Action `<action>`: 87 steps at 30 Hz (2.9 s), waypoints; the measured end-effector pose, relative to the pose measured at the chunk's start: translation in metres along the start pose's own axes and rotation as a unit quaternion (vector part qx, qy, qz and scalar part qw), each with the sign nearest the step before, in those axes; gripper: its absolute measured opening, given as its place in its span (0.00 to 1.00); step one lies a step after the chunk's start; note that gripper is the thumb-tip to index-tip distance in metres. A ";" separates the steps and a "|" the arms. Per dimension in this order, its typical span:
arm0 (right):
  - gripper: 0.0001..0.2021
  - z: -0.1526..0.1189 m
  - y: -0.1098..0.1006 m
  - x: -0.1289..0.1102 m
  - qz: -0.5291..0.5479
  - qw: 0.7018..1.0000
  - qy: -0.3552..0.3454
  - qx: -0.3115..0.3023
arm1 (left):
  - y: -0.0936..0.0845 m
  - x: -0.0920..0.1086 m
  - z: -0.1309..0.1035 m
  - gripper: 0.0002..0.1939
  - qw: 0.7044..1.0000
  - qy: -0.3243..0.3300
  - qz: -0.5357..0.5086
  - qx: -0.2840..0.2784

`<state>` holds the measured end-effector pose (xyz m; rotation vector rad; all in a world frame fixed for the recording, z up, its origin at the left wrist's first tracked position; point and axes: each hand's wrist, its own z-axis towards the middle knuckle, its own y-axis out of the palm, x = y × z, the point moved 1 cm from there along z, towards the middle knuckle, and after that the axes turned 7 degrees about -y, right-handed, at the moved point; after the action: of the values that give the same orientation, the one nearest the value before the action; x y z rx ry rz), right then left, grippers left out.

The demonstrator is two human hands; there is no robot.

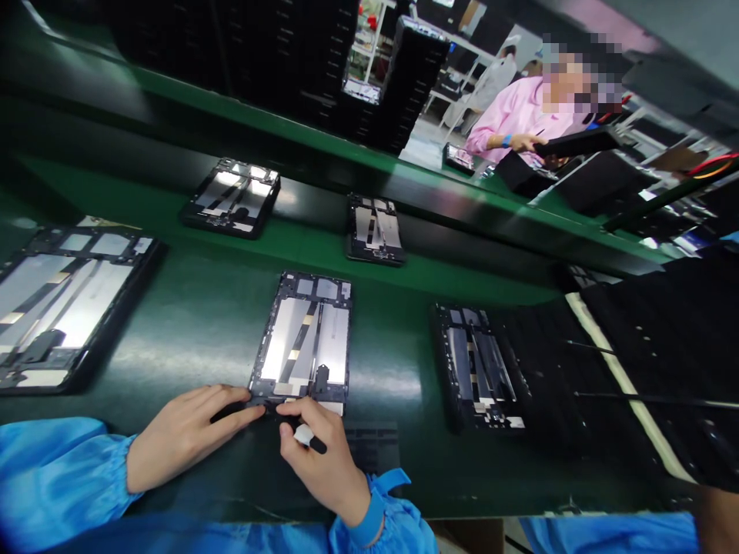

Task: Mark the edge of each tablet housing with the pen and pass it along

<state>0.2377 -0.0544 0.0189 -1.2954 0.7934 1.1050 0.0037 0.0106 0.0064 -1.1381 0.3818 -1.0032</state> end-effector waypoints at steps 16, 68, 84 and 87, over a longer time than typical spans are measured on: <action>0.08 -0.009 -0.009 0.007 0.090 0.993 0.062 0.038 | 0.003 -0.010 -0.013 0.18 0.999 0.033 -0.007 0.024; 0.11 -0.014 0.003 0.008 -0.046 0.994 0.087 -0.038 | 0.000 0.038 -0.030 0.12 0.992 0.041 -0.099 -0.068; 0.24 0.070 -0.011 0.003 0.164 0.962 0.199 -0.087 | -0.009 0.000 -0.003 0.12 0.998 0.023 -0.047 0.036; 0.25 0.072 -0.008 0.007 0.159 0.960 0.209 -0.099 | -0.003 -0.006 -0.006 0.13 0.999 0.025 -0.035 0.031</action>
<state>0.2379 0.0184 0.0258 -1.6400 1.2640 1.2012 -0.0051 0.0118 0.0050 -1.0783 0.3501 -1.0983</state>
